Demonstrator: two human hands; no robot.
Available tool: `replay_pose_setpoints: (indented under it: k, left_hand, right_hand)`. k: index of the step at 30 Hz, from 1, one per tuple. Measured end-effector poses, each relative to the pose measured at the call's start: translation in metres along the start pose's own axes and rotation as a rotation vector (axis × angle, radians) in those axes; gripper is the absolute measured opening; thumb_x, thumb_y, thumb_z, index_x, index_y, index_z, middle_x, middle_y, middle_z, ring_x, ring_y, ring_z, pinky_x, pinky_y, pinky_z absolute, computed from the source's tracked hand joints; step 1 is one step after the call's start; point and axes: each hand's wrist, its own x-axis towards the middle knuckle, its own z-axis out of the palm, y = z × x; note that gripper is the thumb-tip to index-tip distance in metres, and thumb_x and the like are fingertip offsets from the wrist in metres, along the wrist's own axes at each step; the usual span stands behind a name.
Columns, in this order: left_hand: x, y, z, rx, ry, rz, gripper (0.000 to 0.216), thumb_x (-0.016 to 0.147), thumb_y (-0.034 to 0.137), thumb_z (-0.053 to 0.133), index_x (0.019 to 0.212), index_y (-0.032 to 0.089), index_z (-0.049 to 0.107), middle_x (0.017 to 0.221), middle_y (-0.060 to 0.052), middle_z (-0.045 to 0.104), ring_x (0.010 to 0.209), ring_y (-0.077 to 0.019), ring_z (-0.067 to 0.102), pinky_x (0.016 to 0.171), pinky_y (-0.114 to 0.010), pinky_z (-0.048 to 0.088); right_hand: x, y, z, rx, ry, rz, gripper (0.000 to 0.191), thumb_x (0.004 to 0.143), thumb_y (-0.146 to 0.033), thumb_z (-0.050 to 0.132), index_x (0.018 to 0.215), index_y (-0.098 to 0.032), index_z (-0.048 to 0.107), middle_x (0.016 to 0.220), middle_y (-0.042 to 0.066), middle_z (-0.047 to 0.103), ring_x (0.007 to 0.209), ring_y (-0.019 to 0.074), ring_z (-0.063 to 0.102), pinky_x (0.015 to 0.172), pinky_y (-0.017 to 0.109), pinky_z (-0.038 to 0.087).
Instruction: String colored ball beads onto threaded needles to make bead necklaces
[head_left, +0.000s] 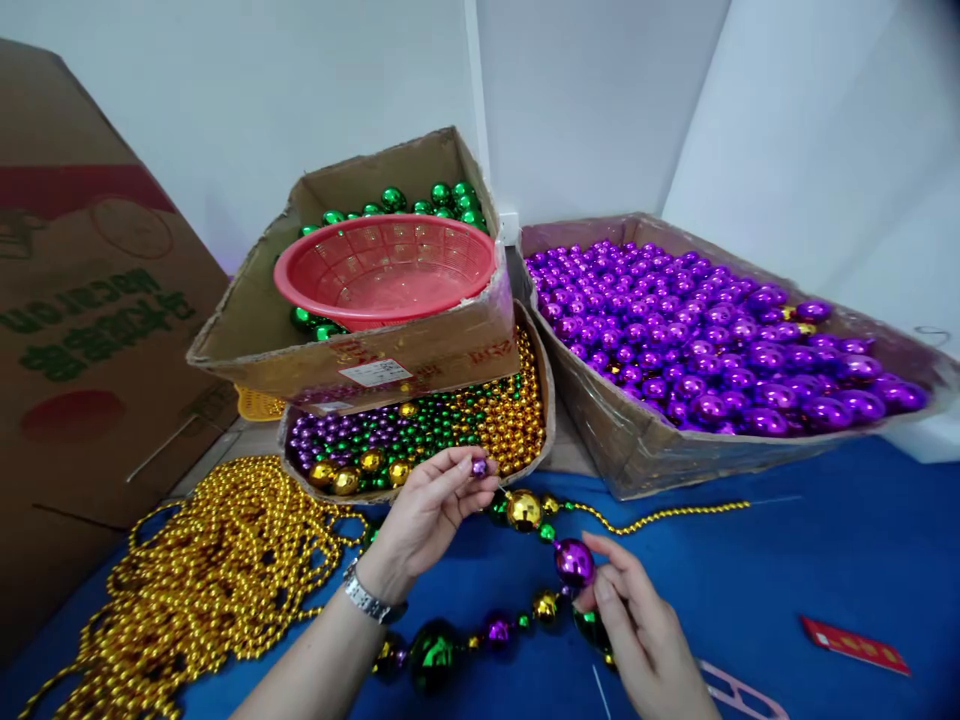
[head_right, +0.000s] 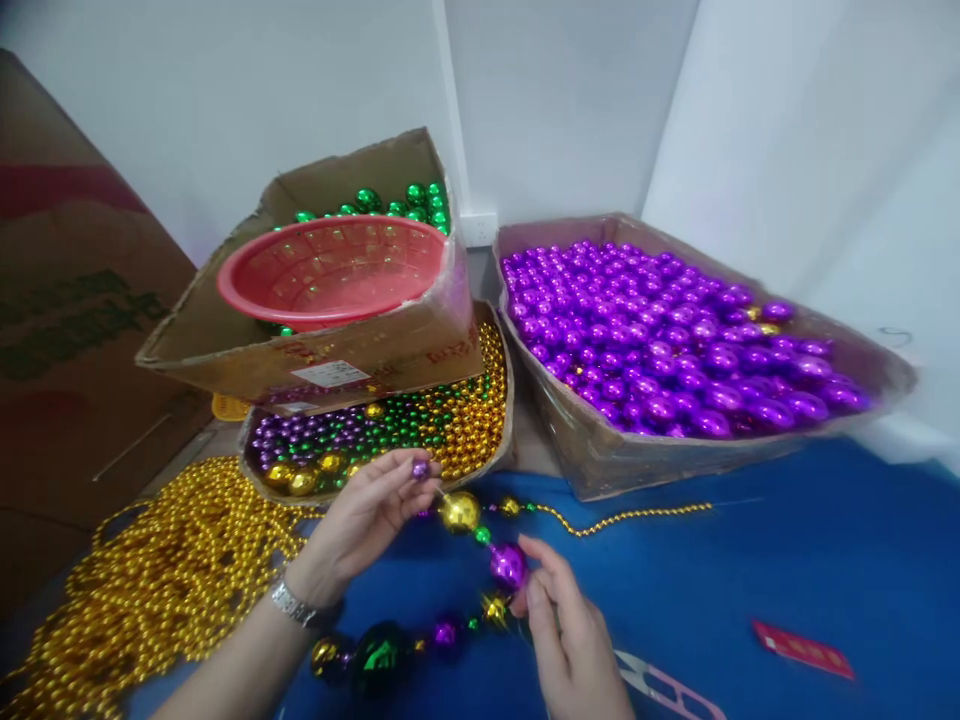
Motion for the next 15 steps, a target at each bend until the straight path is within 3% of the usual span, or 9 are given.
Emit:
replay_pose_setpoints:
  k: [15]
  left_hand:
    - [-0.0028,-0.0020,0.0006,0.172,-0.042,0.019,0.017,0.083,0.022,0.061,0.096,0.012,0.065,0.089,-0.010,0.069,0.074,-0.0146,0.066,0.071,-0.025,0.055]
  right_hand:
    - [0.0016,0.0028,-0.0032,-0.081,-0.006,-0.019,0.034,0.096,-0.037,0.035,0.123,-0.022,0.048,0.069,-0.001,0.063,0.063,0.0126,0.061,0.059,0.020,0.046]
